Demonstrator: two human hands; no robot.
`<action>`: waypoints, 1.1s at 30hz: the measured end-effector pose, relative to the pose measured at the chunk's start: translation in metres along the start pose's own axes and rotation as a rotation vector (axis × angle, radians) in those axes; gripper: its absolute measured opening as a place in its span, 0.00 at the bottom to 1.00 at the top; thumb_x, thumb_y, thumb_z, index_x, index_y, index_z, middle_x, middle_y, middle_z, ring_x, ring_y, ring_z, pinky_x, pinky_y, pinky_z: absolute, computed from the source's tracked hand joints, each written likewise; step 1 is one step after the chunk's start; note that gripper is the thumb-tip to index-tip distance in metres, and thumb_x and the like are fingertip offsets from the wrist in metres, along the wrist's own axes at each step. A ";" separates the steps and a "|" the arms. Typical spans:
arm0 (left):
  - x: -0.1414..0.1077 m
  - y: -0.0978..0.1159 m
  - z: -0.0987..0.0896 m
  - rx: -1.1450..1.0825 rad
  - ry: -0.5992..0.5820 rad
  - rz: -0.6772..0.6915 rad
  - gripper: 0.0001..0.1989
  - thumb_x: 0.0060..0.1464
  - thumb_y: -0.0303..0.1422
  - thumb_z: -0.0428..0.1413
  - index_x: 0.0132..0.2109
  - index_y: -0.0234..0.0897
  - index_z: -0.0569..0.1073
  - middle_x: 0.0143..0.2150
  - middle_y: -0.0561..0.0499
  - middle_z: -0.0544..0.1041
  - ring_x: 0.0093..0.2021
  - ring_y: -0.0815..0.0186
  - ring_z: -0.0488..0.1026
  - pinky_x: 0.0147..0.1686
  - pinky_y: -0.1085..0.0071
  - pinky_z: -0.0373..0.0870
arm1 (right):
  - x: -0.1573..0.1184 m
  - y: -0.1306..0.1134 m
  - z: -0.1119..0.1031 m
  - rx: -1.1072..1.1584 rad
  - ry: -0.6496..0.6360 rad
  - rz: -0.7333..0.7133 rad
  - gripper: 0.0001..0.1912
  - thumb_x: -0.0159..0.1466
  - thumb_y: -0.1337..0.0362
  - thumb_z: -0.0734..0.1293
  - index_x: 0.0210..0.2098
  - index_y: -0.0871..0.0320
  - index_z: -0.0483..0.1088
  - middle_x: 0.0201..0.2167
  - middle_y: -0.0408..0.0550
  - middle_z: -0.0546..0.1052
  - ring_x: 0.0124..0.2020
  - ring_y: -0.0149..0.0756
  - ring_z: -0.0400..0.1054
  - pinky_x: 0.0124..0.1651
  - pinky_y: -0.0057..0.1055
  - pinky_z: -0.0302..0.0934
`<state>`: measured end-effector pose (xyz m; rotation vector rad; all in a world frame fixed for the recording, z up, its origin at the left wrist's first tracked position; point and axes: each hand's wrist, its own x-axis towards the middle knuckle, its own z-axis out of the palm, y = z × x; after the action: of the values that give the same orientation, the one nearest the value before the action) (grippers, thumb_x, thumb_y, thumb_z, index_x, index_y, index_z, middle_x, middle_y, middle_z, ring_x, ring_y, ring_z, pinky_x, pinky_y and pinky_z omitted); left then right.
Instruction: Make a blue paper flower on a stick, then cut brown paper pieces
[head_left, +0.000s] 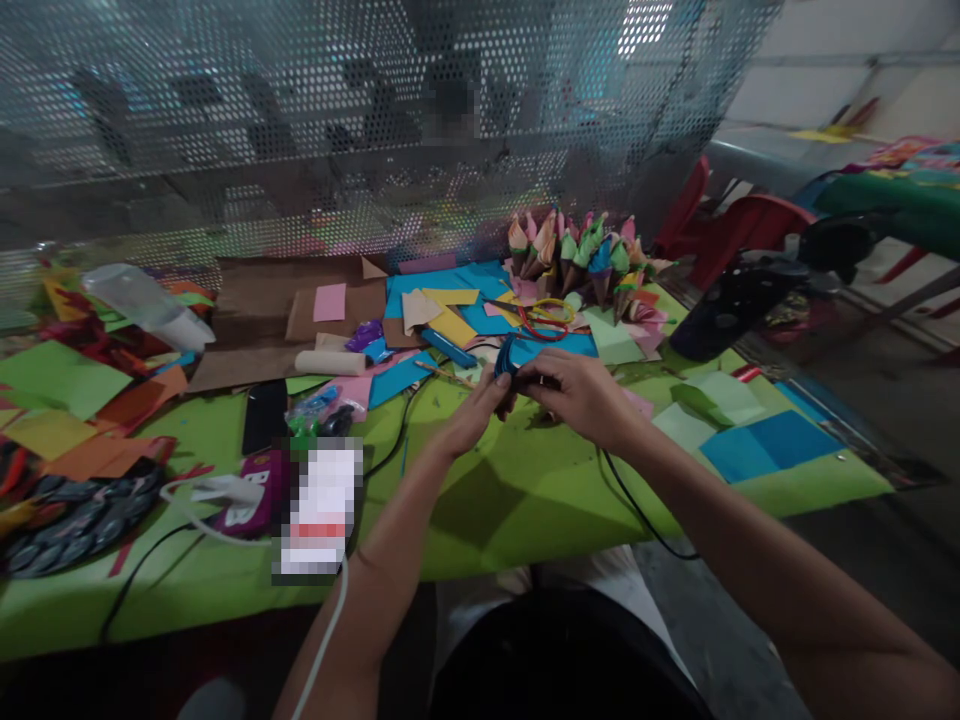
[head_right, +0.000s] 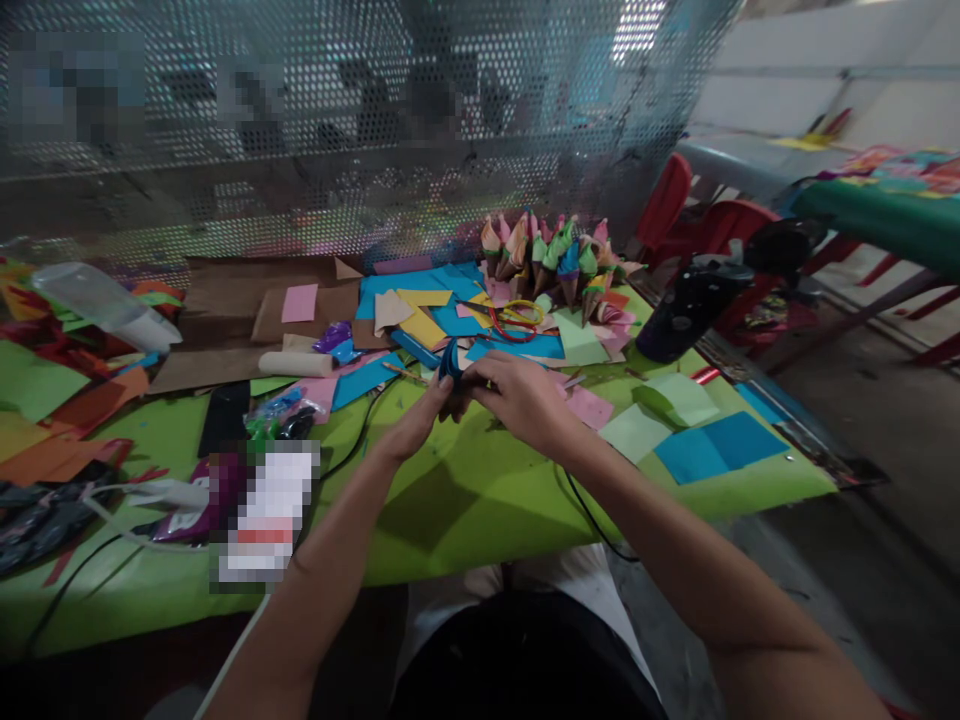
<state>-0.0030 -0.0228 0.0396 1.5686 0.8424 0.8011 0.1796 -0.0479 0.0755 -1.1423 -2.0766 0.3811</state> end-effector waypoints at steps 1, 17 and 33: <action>0.000 0.000 0.000 -0.015 -0.004 0.002 0.28 0.58 0.63 0.46 0.36 0.41 0.60 0.28 0.54 0.64 0.31 0.65 0.62 0.34 0.66 0.62 | 0.000 0.001 0.000 -0.009 -0.007 -0.006 0.07 0.64 0.72 0.66 0.35 0.56 0.77 0.34 0.48 0.79 0.36 0.37 0.72 0.39 0.30 0.62; 0.003 -0.008 -0.001 -0.077 -0.049 0.038 0.23 0.58 0.57 0.48 0.40 0.41 0.59 0.28 0.56 0.62 0.28 0.68 0.57 0.32 0.68 0.58 | -0.001 0.004 -0.002 -0.048 -0.055 -0.007 0.06 0.66 0.70 0.65 0.35 0.57 0.74 0.35 0.49 0.76 0.37 0.38 0.70 0.40 0.31 0.59; 0.004 -0.012 -0.003 -0.068 -0.054 0.032 0.22 0.59 0.56 0.49 0.41 0.41 0.61 0.30 0.56 0.65 0.29 0.67 0.59 0.33 0.68 0.58 | -0.005 -0.004 -0.007 0.034 0.103 -0.004 0.06 0.66 0.66 0.66 0.36 0.55 0.77 0.34 0.48 0.80 0.36 0.39 0.73 0.39 0.32 0.64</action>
<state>-0.0049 -0.0165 0.0285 1.5396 0.7455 0.7992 0.1836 -0.0545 0.0804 -1.1144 -1.9758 0.3469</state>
